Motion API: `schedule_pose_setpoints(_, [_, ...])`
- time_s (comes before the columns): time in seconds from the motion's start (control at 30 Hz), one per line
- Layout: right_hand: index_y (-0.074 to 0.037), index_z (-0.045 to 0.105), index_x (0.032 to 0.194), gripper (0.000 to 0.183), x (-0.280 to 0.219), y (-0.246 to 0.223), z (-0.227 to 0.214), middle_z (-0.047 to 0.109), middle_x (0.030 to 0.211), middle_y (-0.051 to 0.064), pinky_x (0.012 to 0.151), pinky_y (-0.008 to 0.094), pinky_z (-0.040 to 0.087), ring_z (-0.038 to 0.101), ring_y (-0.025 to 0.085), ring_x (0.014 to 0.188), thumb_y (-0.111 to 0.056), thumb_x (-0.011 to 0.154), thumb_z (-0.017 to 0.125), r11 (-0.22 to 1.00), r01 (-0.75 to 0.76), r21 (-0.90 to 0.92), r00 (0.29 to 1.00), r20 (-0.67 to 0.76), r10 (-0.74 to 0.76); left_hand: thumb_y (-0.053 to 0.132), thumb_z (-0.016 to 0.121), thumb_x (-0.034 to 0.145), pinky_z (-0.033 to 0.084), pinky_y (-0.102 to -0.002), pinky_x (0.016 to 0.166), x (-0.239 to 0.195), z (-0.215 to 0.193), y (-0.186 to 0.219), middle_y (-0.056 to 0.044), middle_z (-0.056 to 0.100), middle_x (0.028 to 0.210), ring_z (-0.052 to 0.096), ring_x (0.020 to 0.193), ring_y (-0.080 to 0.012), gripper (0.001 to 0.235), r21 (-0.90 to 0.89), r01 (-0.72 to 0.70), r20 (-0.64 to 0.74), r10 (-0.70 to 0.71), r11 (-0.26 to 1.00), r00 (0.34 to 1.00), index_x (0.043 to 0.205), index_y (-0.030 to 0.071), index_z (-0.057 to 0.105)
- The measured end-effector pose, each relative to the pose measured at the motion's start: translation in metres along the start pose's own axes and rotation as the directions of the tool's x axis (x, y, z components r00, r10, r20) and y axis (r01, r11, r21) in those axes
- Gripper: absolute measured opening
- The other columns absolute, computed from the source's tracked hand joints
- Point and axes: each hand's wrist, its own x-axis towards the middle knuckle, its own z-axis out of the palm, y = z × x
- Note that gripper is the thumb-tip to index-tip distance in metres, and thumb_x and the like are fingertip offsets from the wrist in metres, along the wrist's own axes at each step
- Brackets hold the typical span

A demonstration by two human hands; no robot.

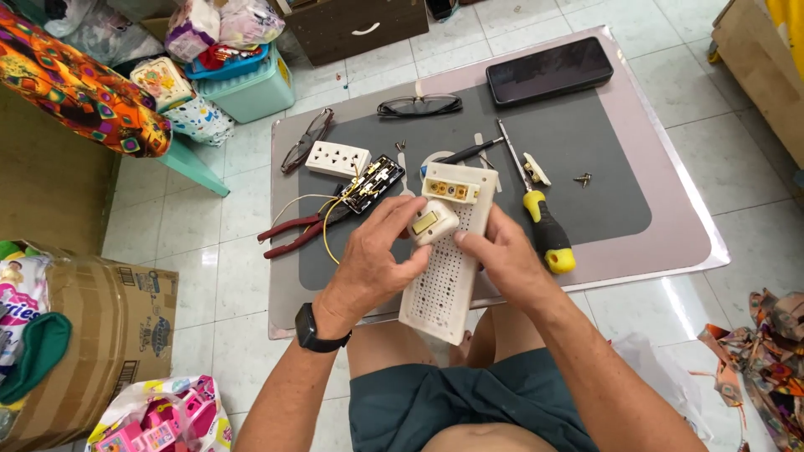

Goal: The person works on a white electrical component, likely a power strip, using a screwdriver to tighten screws on the internal terminals. They handle wires and the component casing, occasionally picking up and setting down tools on the table.

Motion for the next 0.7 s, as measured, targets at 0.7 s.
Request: schedule_pose_setpoints(0.7, [-0.01, 0.041, 0.147, 0.057, -0.017, -0.007, 0.012, 0.059, 0.131, 0.017, 0.079, 0.044, 0.059, 0.059, 0.02, 0.103, -0.026, 0.094, 0.054, 0.991, 0.114, -0.076, 0.993, -0.016, -0.115, 0.02, 0.069, 0.085, 0.051, -0.027, 0.048, -0.003, 0.016, -0.017, -0.01, 0.066, 0.063, 0.057, 0.055, -0.0133, 0.056, -0.394, 0.377, 0.017, -0.403, 0.838, 0.915, 0.138, 0.013, 0.054])
